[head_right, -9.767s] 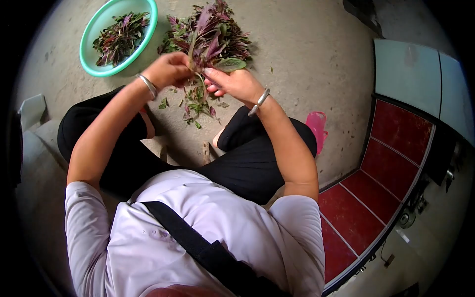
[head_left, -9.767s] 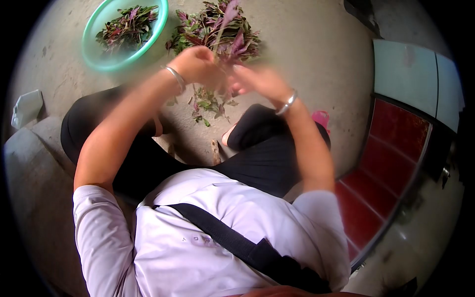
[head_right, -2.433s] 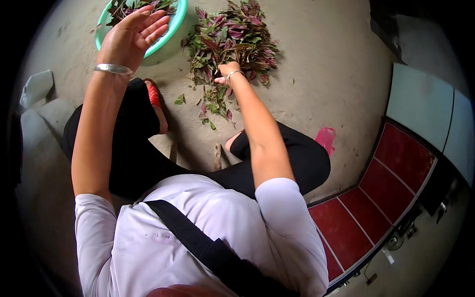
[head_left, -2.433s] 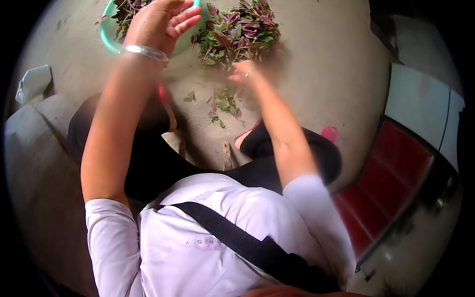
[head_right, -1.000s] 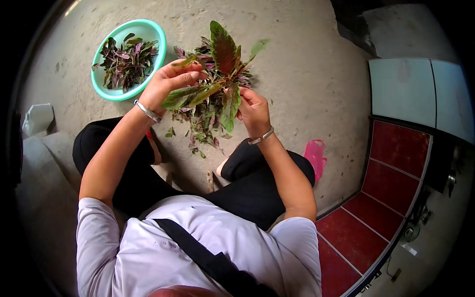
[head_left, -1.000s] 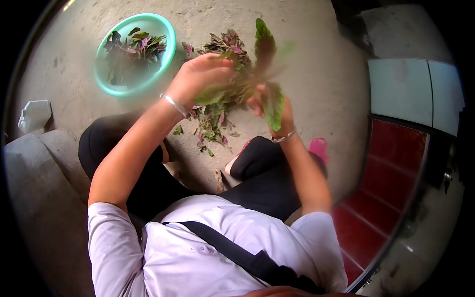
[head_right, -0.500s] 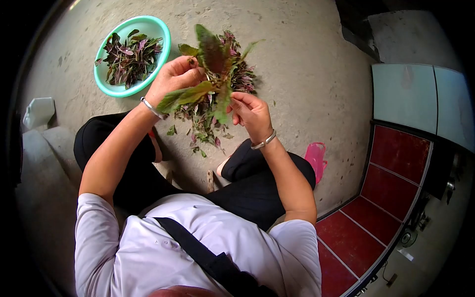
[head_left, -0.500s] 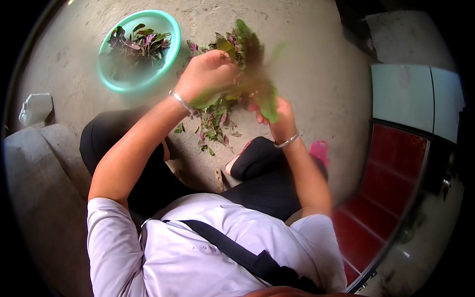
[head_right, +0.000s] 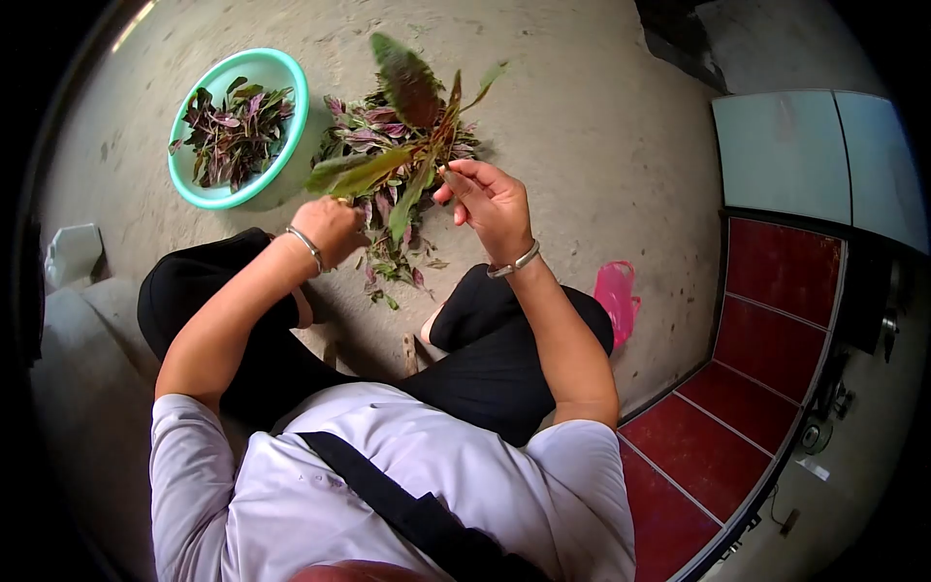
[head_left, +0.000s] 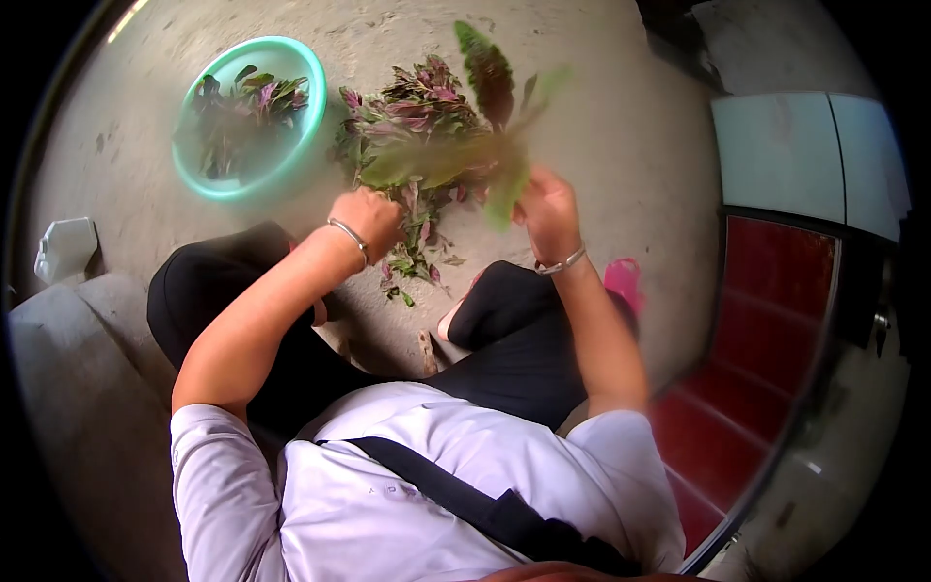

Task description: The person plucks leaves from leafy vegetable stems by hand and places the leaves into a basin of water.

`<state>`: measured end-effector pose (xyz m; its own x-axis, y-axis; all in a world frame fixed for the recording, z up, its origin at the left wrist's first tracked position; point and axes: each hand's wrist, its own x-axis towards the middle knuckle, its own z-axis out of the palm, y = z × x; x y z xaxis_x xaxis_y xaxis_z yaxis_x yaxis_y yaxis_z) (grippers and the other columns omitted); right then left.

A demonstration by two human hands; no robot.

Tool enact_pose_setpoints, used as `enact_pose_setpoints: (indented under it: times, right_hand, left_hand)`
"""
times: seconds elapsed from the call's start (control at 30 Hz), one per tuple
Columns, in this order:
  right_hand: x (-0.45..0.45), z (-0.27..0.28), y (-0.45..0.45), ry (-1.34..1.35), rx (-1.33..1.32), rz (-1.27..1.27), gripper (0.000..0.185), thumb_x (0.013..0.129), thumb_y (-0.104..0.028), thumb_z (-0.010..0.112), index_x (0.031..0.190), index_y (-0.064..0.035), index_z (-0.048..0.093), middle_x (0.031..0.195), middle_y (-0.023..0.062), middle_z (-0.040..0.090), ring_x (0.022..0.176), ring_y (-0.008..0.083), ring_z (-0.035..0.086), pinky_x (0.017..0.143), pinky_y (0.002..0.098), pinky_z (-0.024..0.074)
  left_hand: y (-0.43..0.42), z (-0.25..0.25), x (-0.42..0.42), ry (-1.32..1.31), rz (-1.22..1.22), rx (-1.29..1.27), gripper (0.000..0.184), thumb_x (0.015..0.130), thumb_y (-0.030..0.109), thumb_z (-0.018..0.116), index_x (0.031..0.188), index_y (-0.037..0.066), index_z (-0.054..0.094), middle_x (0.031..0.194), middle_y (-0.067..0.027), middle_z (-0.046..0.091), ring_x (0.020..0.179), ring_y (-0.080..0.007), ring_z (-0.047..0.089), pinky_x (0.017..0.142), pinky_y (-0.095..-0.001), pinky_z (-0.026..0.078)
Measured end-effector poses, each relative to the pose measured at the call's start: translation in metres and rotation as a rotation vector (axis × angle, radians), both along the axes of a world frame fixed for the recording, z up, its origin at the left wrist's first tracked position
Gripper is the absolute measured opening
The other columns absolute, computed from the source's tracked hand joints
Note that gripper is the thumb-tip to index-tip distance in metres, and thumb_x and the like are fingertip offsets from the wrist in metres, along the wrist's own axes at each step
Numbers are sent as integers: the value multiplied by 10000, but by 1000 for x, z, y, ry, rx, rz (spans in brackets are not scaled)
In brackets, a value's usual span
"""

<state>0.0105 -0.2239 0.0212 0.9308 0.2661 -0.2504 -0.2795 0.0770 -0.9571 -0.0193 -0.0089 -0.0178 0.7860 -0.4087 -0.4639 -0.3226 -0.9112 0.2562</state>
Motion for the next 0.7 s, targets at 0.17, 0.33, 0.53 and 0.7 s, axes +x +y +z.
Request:
enact_pose_setpoints:
  times: [0.17,0.33,0.53,0.7]
  right_hand:
    - [-1,-4,-2,-38,-36,-13,160,834,-109,558,959,-10,577,731,41,604,487,47,472,438,157,364]
    - [5,-17,-18,89,199,129,248,851,-132,447,1053,-24,543,879,124,608,608,141,523,555,241,421]
    - [-1,-3,5,1,11,6,140,832,-95,550,937,-7,575,659,24,567,492,34,459,439,150,352]
    - [1,1,6,140,-7,58,120,824,-86,549,908,-4,575,644,41,568,470,36,432,427,153,336]
  left_hand:
    - [-5,6,3,-124,54,-184,196,746,219,548,838,65,628,790,-146,617,774,-276,606,642,-352,490]
    - [0,7,12,-384,198,-706,205,746,149,556,943,114,597,865,-121,600,770,-313,572,664,-361,472]
    - [11,4,28,-99,349,-1081,177,780,113,600,923,14,568,828,-22,606,729,-104,574,635,-224,455]
    - [12,23,33,329,641,-1275,202,824,130,563,990,17,551,910,9,581,797,-53,536,681,-184,442]
